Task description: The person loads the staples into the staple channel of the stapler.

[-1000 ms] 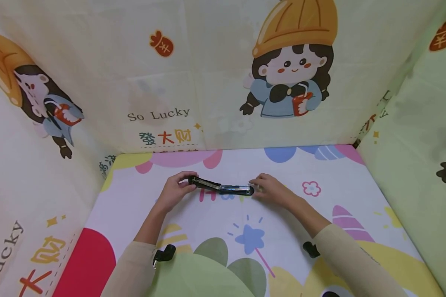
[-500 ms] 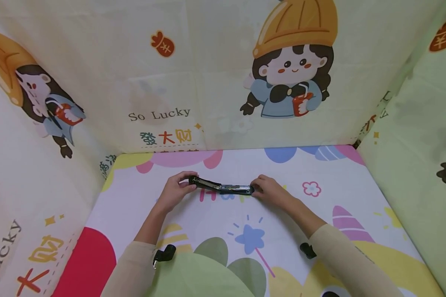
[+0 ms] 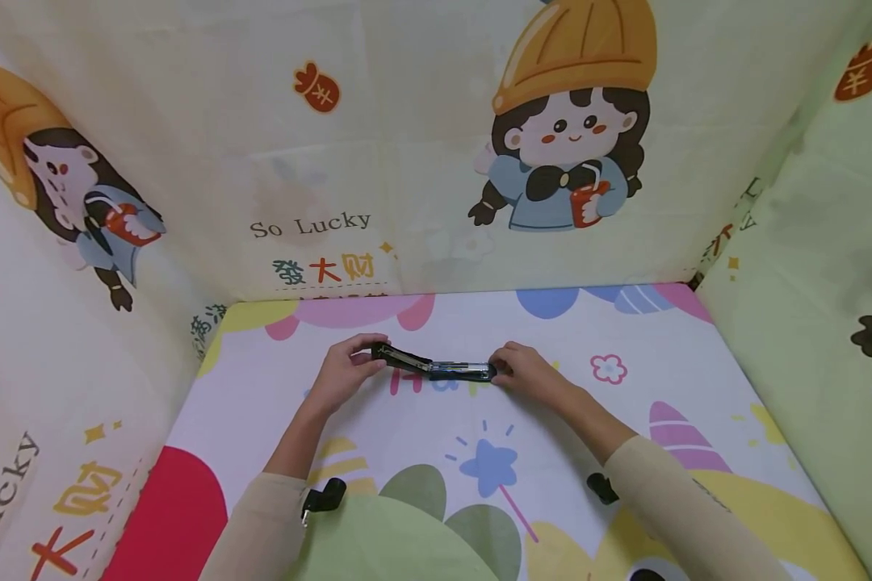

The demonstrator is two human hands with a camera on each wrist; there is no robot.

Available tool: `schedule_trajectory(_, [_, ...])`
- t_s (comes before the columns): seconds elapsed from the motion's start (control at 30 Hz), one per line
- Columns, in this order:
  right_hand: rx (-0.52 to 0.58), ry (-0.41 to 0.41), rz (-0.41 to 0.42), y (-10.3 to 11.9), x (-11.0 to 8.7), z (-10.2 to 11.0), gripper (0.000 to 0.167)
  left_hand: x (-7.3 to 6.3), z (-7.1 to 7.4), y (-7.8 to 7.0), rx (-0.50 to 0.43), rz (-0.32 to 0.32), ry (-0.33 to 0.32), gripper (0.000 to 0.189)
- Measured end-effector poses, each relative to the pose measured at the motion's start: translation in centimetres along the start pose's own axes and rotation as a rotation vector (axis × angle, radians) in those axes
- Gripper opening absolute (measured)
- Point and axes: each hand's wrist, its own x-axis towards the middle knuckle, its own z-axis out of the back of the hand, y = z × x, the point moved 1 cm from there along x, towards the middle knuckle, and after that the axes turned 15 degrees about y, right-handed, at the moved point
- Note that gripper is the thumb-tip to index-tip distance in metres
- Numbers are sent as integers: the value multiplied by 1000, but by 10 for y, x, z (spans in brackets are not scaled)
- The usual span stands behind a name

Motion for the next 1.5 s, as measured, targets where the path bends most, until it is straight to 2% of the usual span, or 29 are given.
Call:
schedule_trajectory(0.13, [1,1,1,-1,2,-1,27,3,-4,-10,65,-30,-24,43])
schedule_trajectory(0.3, [18,18,-18,-1,2,-2,27,10,-15,-21,83,-75,-30,41])
schedule_trajectory(0.57, [29,28,-47,-1,1,-2,27,25,-37,-33,52,-92,-34,41])
schedule_trajectory(0.8, [30,21,-49,1,2,-3,26,38,-54,-41,122,-104,-26,39])
schedule_trajectory(1.1, [38,21,-60,1,2,-3,25,54,-74,-47,222,-119,16,36])
schedule_trajectory(1.33, [19,17,-56,-1,1,-3,27,65,-89,-47,295,-178,65,36])
schedule_trajectory(1.5, [7,5,-44,-1,1,-4,26,69,-97,-46,330,-156,92,38])
